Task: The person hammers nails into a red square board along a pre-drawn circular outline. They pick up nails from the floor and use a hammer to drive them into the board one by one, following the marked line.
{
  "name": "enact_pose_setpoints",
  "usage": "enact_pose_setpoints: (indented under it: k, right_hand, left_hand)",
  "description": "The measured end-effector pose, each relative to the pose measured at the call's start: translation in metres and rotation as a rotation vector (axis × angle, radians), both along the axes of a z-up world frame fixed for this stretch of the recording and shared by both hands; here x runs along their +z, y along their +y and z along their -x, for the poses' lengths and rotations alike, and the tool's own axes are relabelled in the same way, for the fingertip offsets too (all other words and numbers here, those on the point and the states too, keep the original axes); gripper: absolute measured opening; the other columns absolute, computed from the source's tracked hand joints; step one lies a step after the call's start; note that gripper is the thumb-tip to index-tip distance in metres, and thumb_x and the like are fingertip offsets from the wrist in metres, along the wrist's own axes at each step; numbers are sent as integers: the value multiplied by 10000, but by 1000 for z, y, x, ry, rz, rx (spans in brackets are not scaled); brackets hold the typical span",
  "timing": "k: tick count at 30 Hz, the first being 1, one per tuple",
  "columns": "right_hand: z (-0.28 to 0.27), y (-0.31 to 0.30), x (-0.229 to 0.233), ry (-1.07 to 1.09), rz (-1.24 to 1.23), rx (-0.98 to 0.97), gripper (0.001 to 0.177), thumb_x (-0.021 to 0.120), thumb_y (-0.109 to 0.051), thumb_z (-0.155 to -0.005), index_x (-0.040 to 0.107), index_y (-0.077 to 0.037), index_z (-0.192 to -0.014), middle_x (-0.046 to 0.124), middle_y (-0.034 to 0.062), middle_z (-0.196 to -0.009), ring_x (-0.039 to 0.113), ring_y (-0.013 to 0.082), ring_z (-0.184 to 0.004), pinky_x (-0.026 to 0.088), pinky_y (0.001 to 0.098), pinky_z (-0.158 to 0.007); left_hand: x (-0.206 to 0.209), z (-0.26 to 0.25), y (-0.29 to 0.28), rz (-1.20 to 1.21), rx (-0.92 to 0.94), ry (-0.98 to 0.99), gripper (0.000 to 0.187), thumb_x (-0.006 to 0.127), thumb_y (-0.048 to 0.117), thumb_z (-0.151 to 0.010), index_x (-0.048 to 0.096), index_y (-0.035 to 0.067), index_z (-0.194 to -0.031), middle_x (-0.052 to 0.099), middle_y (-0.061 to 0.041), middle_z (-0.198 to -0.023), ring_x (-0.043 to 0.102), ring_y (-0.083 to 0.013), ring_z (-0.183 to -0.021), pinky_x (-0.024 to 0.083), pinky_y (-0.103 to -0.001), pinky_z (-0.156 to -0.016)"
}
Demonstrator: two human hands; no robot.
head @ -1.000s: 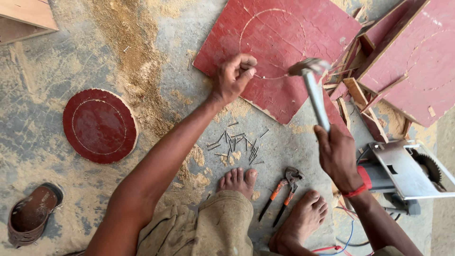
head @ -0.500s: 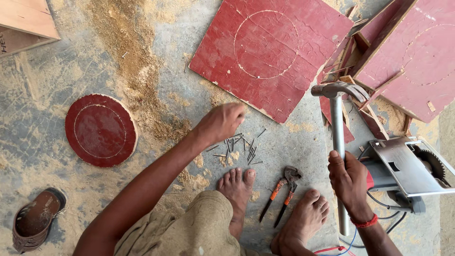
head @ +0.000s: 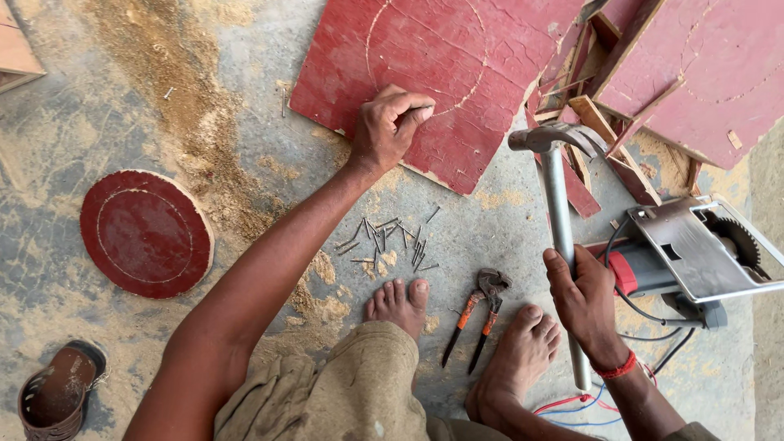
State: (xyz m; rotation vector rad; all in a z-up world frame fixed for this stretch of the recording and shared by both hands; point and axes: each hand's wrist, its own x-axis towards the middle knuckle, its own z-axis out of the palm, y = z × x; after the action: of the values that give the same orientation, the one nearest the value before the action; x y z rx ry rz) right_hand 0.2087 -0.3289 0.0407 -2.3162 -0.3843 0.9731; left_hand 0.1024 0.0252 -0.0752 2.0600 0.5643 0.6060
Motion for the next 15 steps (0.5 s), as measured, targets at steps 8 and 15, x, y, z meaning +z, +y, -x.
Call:
enact_pose_setpoints:
  k: [8, 15]
  right_hand:
    - [-4, 24, 8, -58, -8, 159, 310, 641, -297, -996, 626, -4, -897, 549, 67, -566, 498, 148, -504, 399, 366, -479]
    - [-5, 58, 15, -164, -117, 330, 301, 646, -295, -1000, 589, -10, -922, 549, 129, -548, 545, 230, -460, 409, 414, -477]
  left_hand:
    - [-3, 0, -3, -106, -13, -34, 104, 733, 146, -1006, 753, 74, -1078, 754, -44, -960, 714, -161, -939, 643, -307, -762]
    - [2, 2, -8, -162, -56, -44, 147, 759, 88, -966, 702, 75, -1101, 759, -49, -970, 693, -191, -972, 618, -343, -830]
